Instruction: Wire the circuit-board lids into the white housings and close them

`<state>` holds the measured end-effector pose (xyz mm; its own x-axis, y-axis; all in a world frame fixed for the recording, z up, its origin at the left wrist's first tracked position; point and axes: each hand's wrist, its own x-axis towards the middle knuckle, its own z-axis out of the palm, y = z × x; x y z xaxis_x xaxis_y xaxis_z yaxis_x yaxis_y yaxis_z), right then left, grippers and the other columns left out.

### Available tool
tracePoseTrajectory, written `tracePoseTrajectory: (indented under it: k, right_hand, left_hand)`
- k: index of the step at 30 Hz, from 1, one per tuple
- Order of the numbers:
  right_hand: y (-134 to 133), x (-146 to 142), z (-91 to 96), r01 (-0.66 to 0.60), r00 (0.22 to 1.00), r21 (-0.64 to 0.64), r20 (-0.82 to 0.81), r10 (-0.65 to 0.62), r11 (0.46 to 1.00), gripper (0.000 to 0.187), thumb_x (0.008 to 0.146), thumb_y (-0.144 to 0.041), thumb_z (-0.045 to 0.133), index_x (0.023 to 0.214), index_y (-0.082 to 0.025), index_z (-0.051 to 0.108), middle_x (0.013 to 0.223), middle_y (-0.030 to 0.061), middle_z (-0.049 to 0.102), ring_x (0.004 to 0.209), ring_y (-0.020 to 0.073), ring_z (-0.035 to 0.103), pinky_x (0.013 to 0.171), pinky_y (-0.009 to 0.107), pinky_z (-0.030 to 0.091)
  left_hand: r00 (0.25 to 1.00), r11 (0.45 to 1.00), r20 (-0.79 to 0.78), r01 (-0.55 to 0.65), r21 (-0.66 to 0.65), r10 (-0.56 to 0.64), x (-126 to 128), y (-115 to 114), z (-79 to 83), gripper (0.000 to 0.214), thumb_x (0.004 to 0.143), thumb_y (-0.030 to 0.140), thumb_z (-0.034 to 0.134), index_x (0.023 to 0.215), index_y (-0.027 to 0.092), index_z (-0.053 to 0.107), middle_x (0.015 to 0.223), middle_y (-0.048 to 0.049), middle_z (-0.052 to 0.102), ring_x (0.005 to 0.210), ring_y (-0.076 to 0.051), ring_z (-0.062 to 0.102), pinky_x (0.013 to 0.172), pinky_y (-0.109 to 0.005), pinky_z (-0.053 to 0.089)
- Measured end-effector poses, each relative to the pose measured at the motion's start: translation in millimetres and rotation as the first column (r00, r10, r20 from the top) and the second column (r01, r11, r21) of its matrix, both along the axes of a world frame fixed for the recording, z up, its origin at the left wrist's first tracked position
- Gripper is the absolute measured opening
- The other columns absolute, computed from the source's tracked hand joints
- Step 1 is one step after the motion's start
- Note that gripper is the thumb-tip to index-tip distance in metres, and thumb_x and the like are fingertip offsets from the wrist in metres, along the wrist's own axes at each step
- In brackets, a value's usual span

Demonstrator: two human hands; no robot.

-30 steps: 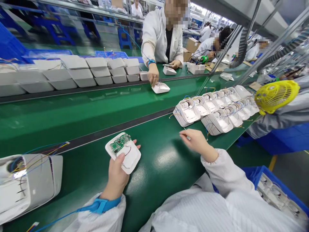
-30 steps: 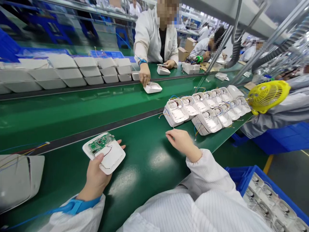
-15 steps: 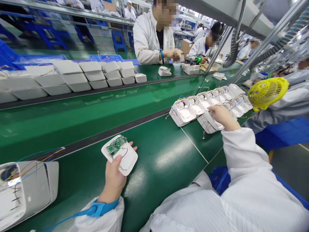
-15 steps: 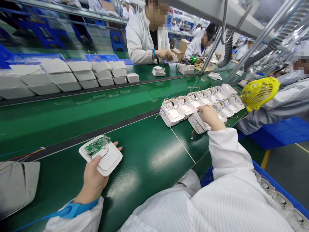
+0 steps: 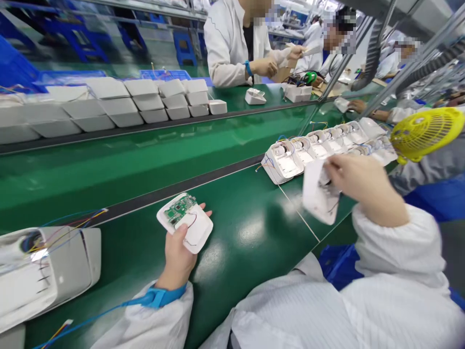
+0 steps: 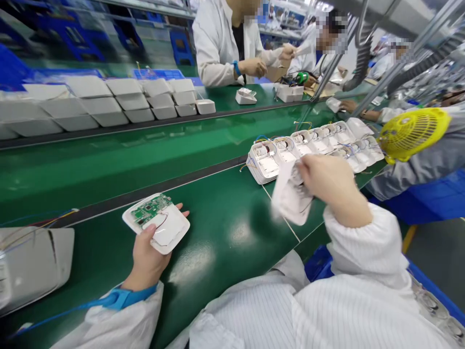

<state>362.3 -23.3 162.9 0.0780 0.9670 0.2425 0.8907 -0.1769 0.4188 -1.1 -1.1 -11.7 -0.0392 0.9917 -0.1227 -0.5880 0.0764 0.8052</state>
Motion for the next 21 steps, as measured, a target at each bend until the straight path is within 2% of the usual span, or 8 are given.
tracePoseTrajectory:
  k: [3, 7, 11, 13, 15, 17, 19, 21]
  right_hand:
    - [11.3, -60.9, -46.0, -0.158, 0.969, -0.190, -0.217, 0.116, 0.969, 0.028, 0.092, -0.033, 0.048, 0.078, -0.017, 0.067, 0.074, 0.0079, 0.072, 0.067, 0.0205, 0.063, 0.058, 0.029, 0.028]
    - [24.4, -129.5, -104.1, -0.205, 0.910, -0.214, -0.402, 0.106, 0.955, 0.029, 0.095, -0.033, 0.045, 0.084, -0.018, 0.068, 0.080, 0.0072, 0.073, 0.072, 0.0214, 0.067, 0.057, 0.028, 0.031]
    - [19.3, -141.4, -116.3, -0.268, 0.793, -0.215, -0.603, 0.089, 0.939, 0.036, 0.099, -0.045, 0.042, 0.089, -0.019, 0.066, 0.080, 0.0063, 0.073, 0.074, 0.0200, 0.068, 0.059, 0.026, 0.036]
    - [9.7, -128.7, -113.3, -0.352, 0.677, -0.268, -0.734, 0.047, 0.897, 0.035, 0.099, -0.045, 0.042, 0.088, -0.019, 0.062, 0.076, 0.0044, 0.072, 0.071, 0.0184, 0.067, 0.060, 0.026, 0.038]
    - [-3.5, -113.3, -112.0, -0.505, 0.495, -0.355, -0.866, -0.072, 0.787, 0.025, 0.095, -0.045, 0.051, 0.095, -0.021, 0.057, 0.074, 0.0011, 0.071, 0.066, 0.0170, 0.066, 0.060, 0.026, 0.042]
    - [-18.2, -101.6, -113.8, -0.645, 0.302, -0.378, -0.924, -0.232, 0.664, 0.040, 0.084, -0.044, 0.068, 0.112, -0.023, 0.049, 0.077, -0.0008, 0.071, 0.064, 0.0163, 0.066, 0.059, 0.026, 0.046]
    - [-30.9, -96.3, -116.3, -0.670, 0.135, -0.322, -0.939, -0.317, 0.669, 0.065, 0.077, -0.037, 0.076, 0.128, -0.025, 0.038, 0.079, -0.0021, 0.070, 0.062, 0.0154, 0.065, 0.057, 0.026, 0.049]
    - [-37.6, -97.5, -115.6, -0.607, -0.028, -0.214, -0.957, -0.289, 0.766, 0.064, 0.079, -0.032, 0.074, 0.131, -0.027, 0.037, 0.074, -0.0040, 0.067, 0.058, 0.0140, 0.064, 0.055, 0.026, 0.050]
  left_hand:
    - [0.999, 0.997, 0.020, -0.033, 0.067, 0.032, -0.5, -1.4, 1.2, 0.052, 0.073, 0.040, 0.068, 0.119, 0.016, 0.063, 0.114, -0.0133, 0.071, 0.097, -0.032, 0.071, 0.084, -0.042, 0.058]
    - [0.995, 0.984, 0.051, -0.096, 0.149, 0.090, -2.6, -1.9, 4.4, 0.054, 0.074, 0.041, 0.066, 0.123, 0.018, 0.061, 0.116, -0.0136, 0.070, 0.100, -0.032, 0.070, 0.091, -0.047, 0.055]
    - [0.992, 0.987, 0.096, -0.096, 0.132, 0.083, -3.6, -2.2, 7.0, 0.056, 0.073, 0.041, 0.065, 0.124, 0.018, 0.059, 0.117, -0.0140, 0.070, 0.101, -0.035, 0.069, 0.092, -0.052, 0.053]
    - [0.992, 0.990, 0.110, -0.076, 0.118, 0.063, -2.8, -3.2, 7.9, 0.056, 0.072, 0.039, 0.066, 0.124, 0.018, 0.058, 0.118, -0.0143, 0.069, 0.102, -0.035, 0.068, 0.092, -0.053, 0.053]
    - [0.994, 0.992, 0.099, -0.055, 0.111, 0.045, -1.4, -4.8, 8.5, 0.055, 0.072, 0.037, 0.067, 0.123, 0.018, 0.059, 0.119, -0.0148, 0.068, 0.103, -0.036, 0.068, 0.092, -0.052, 0.053]
    - [0.997, 0.995, 0.071, -0.026, 0.099, 0.019, 0.1, -6.9, 8.7, 0.053, 0.072, 0.036, 0.068, 0.120, 0.018, 0.060, 0.121, -0.0152, 0.067, 0.104, -0.036, 0.067, 0.091, -0.052, 0.053]
    - [0.999, 0.996, 0.051, 0.006, 0.091, -0.010, 1.3, -9.0, 8.6, 0.052, 0.071, 0.037, 0.068, 0.120, 0.017, 0.061, 0.124, -0.0156, 0.066, 0.106, -0.037, 0.067, 0.091, -0.052, 0.053]
    - [0.998, 0.996, 0.045, 0.036, 0.087, -0.040, 2.1, -10.7, 8.5, 0.054, 0.071, 0.038, 0.067, 0.120, 0.016, 0.061, 0.125, -0.0164, 0.065, 0.107, -0.037, 0.066, 0.093, -0.052, 0.052]
